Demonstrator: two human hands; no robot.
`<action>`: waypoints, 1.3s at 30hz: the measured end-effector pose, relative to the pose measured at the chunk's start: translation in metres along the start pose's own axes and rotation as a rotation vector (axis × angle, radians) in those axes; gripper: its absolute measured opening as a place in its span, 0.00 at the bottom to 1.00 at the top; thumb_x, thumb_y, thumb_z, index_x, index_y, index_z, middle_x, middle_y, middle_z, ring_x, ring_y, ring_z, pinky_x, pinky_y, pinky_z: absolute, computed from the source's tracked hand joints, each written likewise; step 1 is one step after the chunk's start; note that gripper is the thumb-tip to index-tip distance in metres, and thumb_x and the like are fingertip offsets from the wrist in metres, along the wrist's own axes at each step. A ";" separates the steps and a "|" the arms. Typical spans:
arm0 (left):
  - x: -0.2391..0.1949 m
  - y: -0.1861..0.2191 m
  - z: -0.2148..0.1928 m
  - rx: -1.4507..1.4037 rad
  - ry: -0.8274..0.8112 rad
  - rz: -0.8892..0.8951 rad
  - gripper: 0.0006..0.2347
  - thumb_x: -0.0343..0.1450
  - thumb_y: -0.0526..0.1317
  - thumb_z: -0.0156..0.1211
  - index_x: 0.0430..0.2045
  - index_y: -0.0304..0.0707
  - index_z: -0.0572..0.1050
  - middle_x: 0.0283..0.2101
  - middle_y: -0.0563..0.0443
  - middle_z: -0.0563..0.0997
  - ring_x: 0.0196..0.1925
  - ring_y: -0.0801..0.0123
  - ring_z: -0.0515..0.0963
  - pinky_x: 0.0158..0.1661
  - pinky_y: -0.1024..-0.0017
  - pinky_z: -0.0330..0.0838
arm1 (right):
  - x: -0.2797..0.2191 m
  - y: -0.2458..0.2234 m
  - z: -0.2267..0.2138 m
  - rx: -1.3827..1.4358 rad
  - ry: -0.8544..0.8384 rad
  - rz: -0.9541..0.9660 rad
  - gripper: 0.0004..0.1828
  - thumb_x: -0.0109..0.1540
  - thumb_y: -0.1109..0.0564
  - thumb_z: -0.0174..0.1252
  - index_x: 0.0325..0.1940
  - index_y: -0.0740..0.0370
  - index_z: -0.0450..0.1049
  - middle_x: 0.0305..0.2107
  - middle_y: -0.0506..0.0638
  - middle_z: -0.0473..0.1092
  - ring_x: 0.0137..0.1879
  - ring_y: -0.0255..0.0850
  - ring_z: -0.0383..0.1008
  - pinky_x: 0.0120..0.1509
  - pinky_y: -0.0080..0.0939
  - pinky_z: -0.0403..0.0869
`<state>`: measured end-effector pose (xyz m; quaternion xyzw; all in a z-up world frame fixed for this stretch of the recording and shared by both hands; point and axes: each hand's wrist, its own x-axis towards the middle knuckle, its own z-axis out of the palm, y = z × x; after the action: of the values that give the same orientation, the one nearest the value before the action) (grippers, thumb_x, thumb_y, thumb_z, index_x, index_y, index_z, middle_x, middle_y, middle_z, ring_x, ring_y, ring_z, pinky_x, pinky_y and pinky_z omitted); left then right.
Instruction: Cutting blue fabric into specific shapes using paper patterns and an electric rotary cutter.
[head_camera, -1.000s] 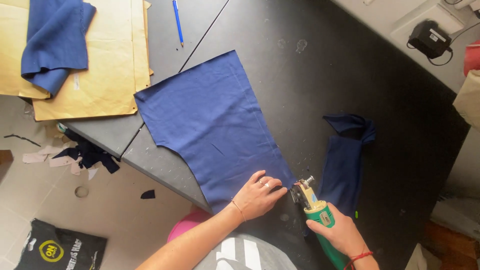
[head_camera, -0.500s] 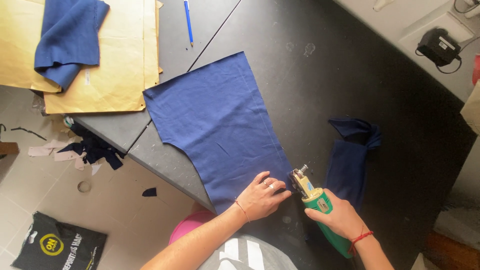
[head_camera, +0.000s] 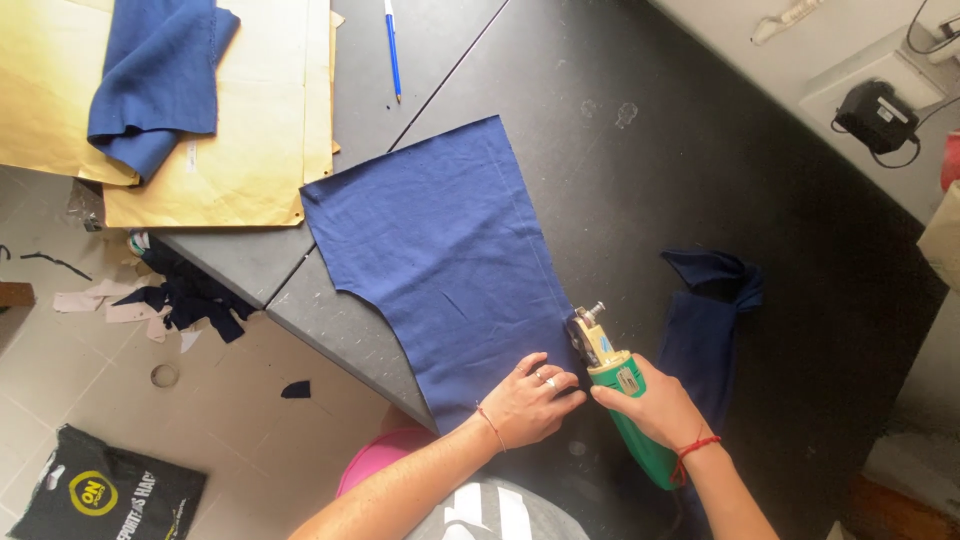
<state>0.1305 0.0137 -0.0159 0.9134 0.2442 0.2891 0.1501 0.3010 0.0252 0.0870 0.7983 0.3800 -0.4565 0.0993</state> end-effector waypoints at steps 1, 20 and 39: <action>0.000 0.000 0.001 -0.009 0.008 0.001 0.13 0.56 0.37 0.57 0.34 0.45 0.70 0.39 0.52 0.69 0.38 0.66 0.70 0.50 0.61 0.59 | 0.001 -0.005 -0.001 0.009 0.002 -0.004 0.23 0.44 0.43 0.57 0.43 0.44 0.69 0.29 0.41 0.73 0.36 0.34 0.71 0.45 0.28 0.64; 0.004 0.001 0.000 -0.021 -0.124 -0.097 0.09 0.55 0.42 0.55 0.25 0.50 0.68 0.55 0.40 0.63 0.59 0.57 0.60 0.50 0.63 0.53 | 0.010 -0.059 -0.016 0.011 0.019 -0.046 0.20 0.45 0.43 0.54 0.38 0.50 0.70 0.29 0.43 0.72 0.38 0.34 0.69 0.44 0.30 0.63; 0.012 -0.024 0.023 -0.047 -0.063 -0.066 0.07 0.59 0.39 0.52 0.26 0.50 0.73 0.36 0.58 0.73 0.32 0.65 0.70 0.29 0.69 0.59 | 0.029 -0.082 -0.024 -0.057 0.042 -0.140 0.18 0.46 0.41 0.53 0.34 0.50 0.70 0.27 0.44 0.70 0.35 0.36 0.67 0.42 0.31 0.63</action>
<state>0.1440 0.0372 -0.0383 0.9097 0.2627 0.2606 0.1886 0.2677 0.1090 0.0922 0.7761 0.4496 -0.4345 0.0819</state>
